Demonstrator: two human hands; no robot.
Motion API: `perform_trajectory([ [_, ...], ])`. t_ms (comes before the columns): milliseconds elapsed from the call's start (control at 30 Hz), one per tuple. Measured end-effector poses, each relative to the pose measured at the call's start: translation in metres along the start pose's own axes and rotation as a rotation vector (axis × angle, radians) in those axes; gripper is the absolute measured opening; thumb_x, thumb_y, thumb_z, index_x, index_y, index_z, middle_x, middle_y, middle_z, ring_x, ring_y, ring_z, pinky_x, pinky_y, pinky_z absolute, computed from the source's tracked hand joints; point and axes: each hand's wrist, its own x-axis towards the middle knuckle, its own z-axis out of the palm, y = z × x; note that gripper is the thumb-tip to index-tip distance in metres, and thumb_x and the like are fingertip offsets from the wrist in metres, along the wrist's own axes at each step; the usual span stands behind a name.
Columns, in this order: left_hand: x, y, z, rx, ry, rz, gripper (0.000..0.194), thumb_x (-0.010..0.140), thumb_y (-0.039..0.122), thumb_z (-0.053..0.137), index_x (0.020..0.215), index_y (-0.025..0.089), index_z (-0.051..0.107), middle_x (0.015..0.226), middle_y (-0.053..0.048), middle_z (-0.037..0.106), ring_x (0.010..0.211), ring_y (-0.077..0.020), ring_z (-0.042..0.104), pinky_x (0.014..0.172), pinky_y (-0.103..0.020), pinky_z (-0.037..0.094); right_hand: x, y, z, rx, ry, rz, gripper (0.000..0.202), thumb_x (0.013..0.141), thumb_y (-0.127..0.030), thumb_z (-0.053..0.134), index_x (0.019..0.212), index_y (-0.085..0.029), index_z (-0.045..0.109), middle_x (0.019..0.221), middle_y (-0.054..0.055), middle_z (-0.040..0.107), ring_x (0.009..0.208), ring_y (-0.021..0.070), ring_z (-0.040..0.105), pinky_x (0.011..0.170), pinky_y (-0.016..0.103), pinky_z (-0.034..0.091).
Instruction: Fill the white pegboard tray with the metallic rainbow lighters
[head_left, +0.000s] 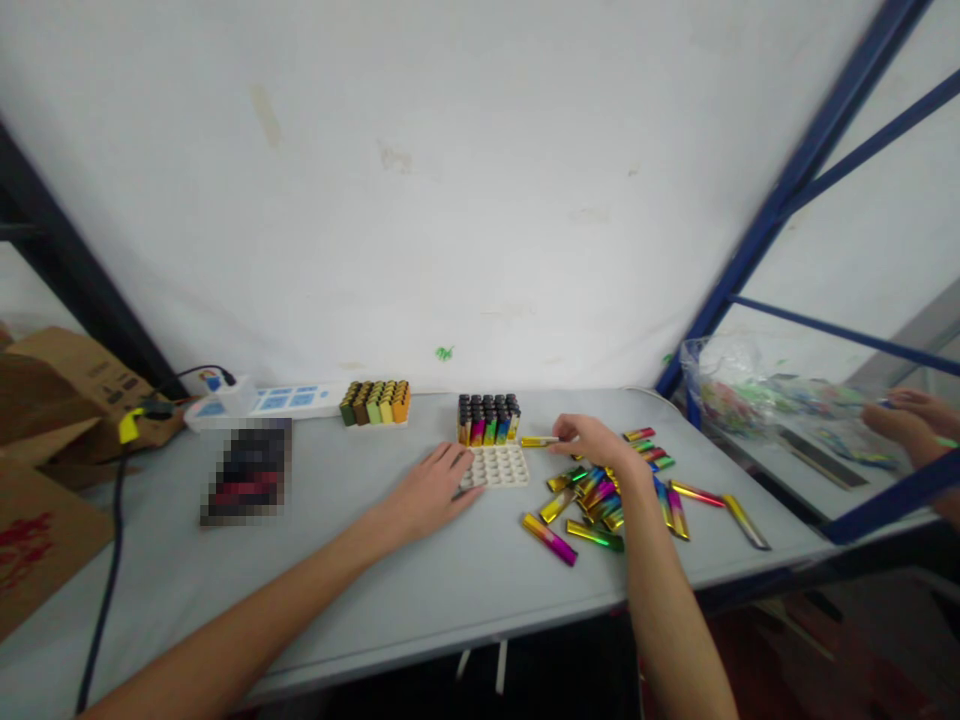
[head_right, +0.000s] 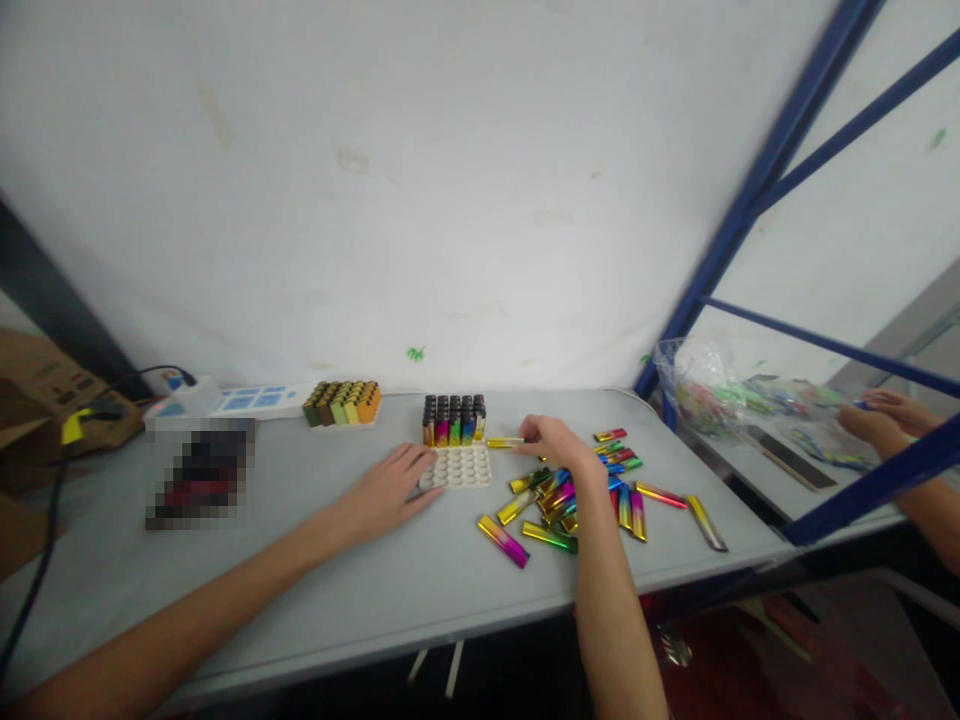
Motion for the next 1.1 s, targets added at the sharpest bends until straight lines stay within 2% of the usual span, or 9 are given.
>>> perform_trajectory([
  [100, 0.0, 0.0, 0.001, -0.003, 0.009, 0.003, 0.035, 0.102, 0.044, 0.051, 0.125, 0.018, 0.054, 0.124, -0.013, 0.059, 0.12, -0.0295, 0.054, 0.104, -0.045, 0.048, 0.002, -0.005, 0.0, 0.071, 0.11, -0.096, 0.027, 0.084, -0.041, 0.072, 0.096, -0.017, 0.068, 0.086, 0.005, 0.073, 0.078, 0.0185, 0.066, 0.072, 0.029, 0.05],
  [200, 0.001, 0.0, 0.001, -0.006, 0.012, -0.001, 0.035, 0.102, 0.044, 0.051, 0.125, 0.017, 0.054, 0.125, -0.013, 0.059, 0.12, -0.0302, 0.053, 0.105, -0.047, 0.048, 0.007, -0.017, 0.006, 0.148, 0.171, -0.183, 0.025, 0.085, -0.038, 0.071, 0.099, -0.017, 0.068, 0.087, 0.004, 0.073, 0.077, 0.0172, 0.066, 0.072, 0.028, 0.05],
  [367, 0.0, 0.0, 0.0, -0.008, 0.003, 0.008, 0.036, 0.102, 0.043, 0.052, 0.124, 0.015, 0.055, 0.124, -0.014, 0.06, 0.119, -0.0303, 0.053, 0.105, -0.047, 0.048, 0.017, -0.035, 0.026, 0.175, 0.16, -0.288, 0.019, 0.086, -0.03, 0.071, 0.1, -0.018, 0.069, 0.082, 0.002, 0.07, 0.073, 0.0154, 0.064, 0.068, 0.027, 0.05],
  [533, 0.0, 0.0, 0.0, -0.009, 0.02, 0.012, 0.035, 0.102, 0.043, 0.052, 0.123, 0.017, 0.055, 0.122, -0.013, 0.06, 0.118, -0.0298, 0.054, 0.104, -0.046, 0.048, 0.023, -0.039, 0.039, 0.147, 0.165, -0.375, 0.016, 0.087, -0.028, 0.072, 0.099, -0.018, 0.07, 0.098, 0.005, 0.067, 0.073, 0.013, 0.063, 0.07, 0.027, 0.052],
  [733, 0.0, 0.0, 0.002, 0.005, 0.014, 0.012, 0.035, 0.102, 0.042, 0.052, 0.124, 0.015, 0.054, 0.123, -0.014, 0.06, 0.119, -0.0306, 0.053, 0.104, -0.047, 0.048, 0.02, -0.04, 0.035, 0.165, 0.204, -0.366, 0.016, 0.09, -0.031, 0.069, 0.1, -0.018, 0.07, 0.096, 0.005, 0.07, 0.072, 0.0139, 0.067, 0.07, 0.028, 0.055],
  [833, 0.0, -0.001, 0.003, -0.005, 0.021, 0.005, 0.035, 0.102, 0.043, 0.053, 0.124, 0.017, 0.054, 0.123, -0.013, 0.06, 0.119, -0.03, 0.053, 0.104, -0.047, 0.049, 0.018, -0.041, 0.03, 0.2, 0.278, -0.356, 0.022, 0.091, -0.037, 0.068, 0.103, -0.019, 0.071, 0.095, 0.006, 0.072, 0.077, 0.0163, 0.069, 0.072, 0.029, 0.058],
  [967, -0.001, -0.001, 0.003, -0.016, 0.031, 0.004, 0.035, 0.102, 0.044, 0.051, 0.125, 0.018, 0.054, 0.124, -0.013, 0.06, 0.12, -0.0296, 0.053, 0.105, -0.046, 0.048, 0.016, -0.041, 0.026, 0.3, 0.366, -0.271, 0.032, 0.091, -0.046, 0.067, 0.106, -0.018, 0.071, 0.092, 0.008, 0.074, 0.082, 0.0193, 0.071, 0.072, 0.031, 0.06],
  [1100, -0.001, 0.0, 0.001, -0.018, 0.021, 0.004, 0.035, 0.102, 0.044, 0.051, 0.125, 0.018, 0.054, 0.125, -0.013, 0.06, 0.121, -0.0298, 0.053, 0.105, -0.046, 0.048, 0.018, -0.04, 0.028, 0.275, 0.295, -0.243, 0.034, 0.09, -0.047, 0.067, 0.108, -0.018, 0.072, 0.097, 0.009, 0.076, 0.085, 0.0207, 0.073, 0.074, 0.031, 0.061],
])
